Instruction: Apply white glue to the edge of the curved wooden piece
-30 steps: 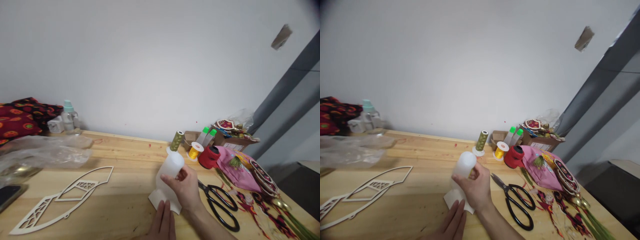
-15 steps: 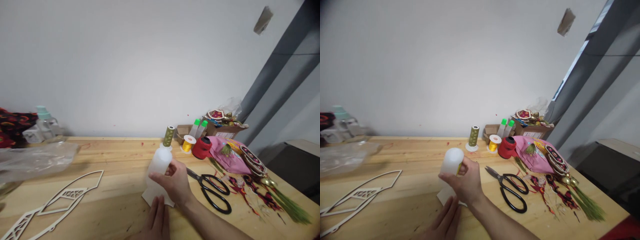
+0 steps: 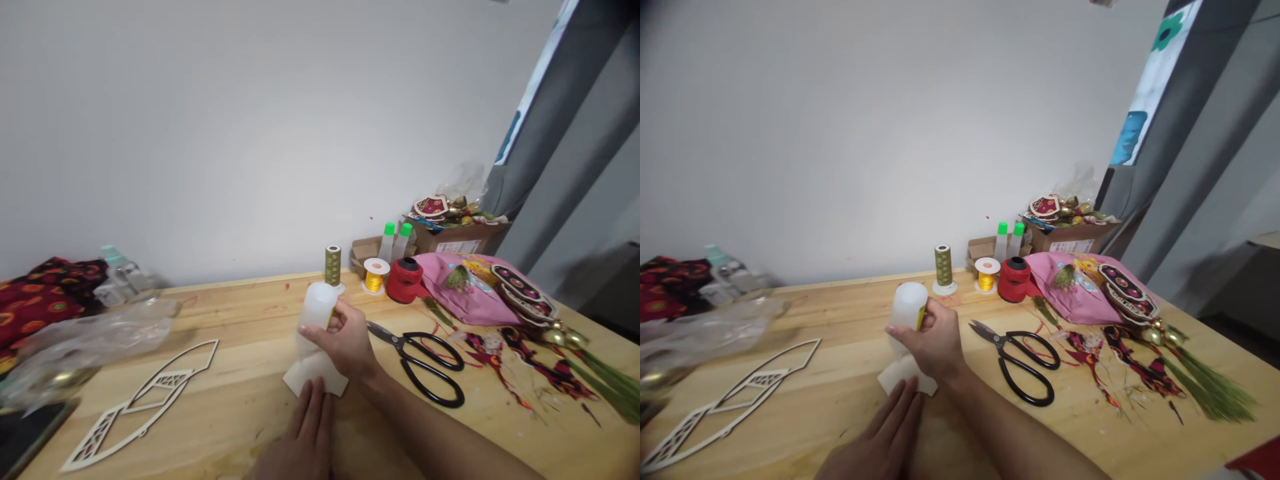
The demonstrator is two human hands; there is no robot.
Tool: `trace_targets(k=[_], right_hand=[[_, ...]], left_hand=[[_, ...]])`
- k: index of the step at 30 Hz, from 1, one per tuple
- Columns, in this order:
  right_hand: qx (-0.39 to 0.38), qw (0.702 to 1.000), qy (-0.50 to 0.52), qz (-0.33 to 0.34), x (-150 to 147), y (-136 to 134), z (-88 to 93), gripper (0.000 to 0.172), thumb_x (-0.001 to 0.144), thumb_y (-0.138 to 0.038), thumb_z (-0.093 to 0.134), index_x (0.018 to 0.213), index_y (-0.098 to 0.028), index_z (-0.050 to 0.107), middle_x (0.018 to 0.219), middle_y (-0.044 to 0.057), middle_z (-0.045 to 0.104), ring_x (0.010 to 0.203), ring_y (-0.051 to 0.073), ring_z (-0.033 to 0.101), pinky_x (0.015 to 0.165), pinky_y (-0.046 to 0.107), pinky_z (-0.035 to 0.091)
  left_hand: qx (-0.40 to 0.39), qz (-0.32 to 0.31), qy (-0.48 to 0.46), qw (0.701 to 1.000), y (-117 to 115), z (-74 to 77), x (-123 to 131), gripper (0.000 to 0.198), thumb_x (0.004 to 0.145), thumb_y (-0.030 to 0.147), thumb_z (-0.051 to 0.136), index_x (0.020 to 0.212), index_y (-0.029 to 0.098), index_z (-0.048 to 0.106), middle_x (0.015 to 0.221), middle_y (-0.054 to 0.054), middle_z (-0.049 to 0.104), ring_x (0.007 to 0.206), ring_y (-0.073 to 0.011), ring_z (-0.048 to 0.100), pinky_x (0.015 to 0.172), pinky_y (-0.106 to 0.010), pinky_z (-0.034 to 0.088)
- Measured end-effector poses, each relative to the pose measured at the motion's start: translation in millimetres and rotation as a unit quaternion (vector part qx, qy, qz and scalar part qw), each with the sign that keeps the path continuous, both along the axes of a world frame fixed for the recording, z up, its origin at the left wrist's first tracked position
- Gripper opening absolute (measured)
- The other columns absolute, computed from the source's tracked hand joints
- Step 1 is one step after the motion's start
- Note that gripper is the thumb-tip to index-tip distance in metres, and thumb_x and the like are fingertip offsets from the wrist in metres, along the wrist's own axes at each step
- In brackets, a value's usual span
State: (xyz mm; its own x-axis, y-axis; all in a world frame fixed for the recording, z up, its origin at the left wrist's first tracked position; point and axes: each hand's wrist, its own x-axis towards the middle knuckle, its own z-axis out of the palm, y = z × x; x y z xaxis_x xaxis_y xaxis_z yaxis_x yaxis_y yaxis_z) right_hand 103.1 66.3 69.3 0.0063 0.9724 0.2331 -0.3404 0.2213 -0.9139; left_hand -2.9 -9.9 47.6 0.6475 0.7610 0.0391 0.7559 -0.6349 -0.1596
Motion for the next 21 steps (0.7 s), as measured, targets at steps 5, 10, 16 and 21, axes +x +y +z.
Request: trace_targets(k=[5, 10, 16, 21], right_hand=[[0.0, 1.0, -0.022, 0.004, 2, 2, -7.0, 0.024, 0.056, -0.022, 0.07, 0.072, -0.016, 0.053, 0.063, -0.002, 0.059, 0.058, 0.013, 0.057, 0.054, 0.023, 0.047], [0.008, 1.0, -0.001, 0.007, 7, 2, -3.9, 0.023, 0.056, -0.021, 0.069, 0.073, -0.017, 0.054, 0.063, -0.002, 0.061, 0.058, 0.014, 0.058, 0.055, 0.023, 0.047], [0.003, 1.0, 0.023, 0.02, 4, -6, 1.1, 0.024, 0.055, -0.018, 0.069, 0.074, -0.015, 0.054, 0.063, -0.002, 0.06, 0.057, 0.011, 0.056, 0.054, 0.021, 0.046], [0.01, 1.0, 0.005, 0.015, 14, 0, 0.1, 0.025, 0.055, -0.019, 0.07, 0.075, -0.015, 0.054, 0.065, -0.001, 0.062, 0.058, 0.012, 0.057, 0.054, 0.022, 0.047]], left_hand=[[-0.043, 0.066, -0.026, 0.997, -5, -3.1, 4, 0.065, 0.071, 0.047, 0.048, 0.117, 0.001, 0.046, 0.122, -0.021, 0.04, 0.11, -0.029, 0.042, 0.079, -0.032, 0.046], [0.097, 0.049, -0.065, 0.992, -13, -31.0, -2, 0.06, 0.075, 0.051, 0.04, 0.111, 0.005, 0.054, 0.119, -0.019, 0.048, 0.106, -0.029, 0.048, 0.07, -0.029, 0.052], [0.289, 0.017, 0.002, 0.957, -19, -45.2, 9, 0.067, 0.069, 0.063, 0.036, 0.09, 0.006, 0.066, 0.097, -0.021, 0.064, 0.086, -0.0317, 0.061, 0.065, -0.034, 0.054], [0.235, 0.063, -0.036, 0.969, -19, -30.2, 14, 0.056, 0.075, 0.053, 0.037, 0.097, 0.009, 0.063, 0.105, -0.015, 0.062, 0.093, -0.0277, 0.058, 0.065, -0.03, 0.054]])
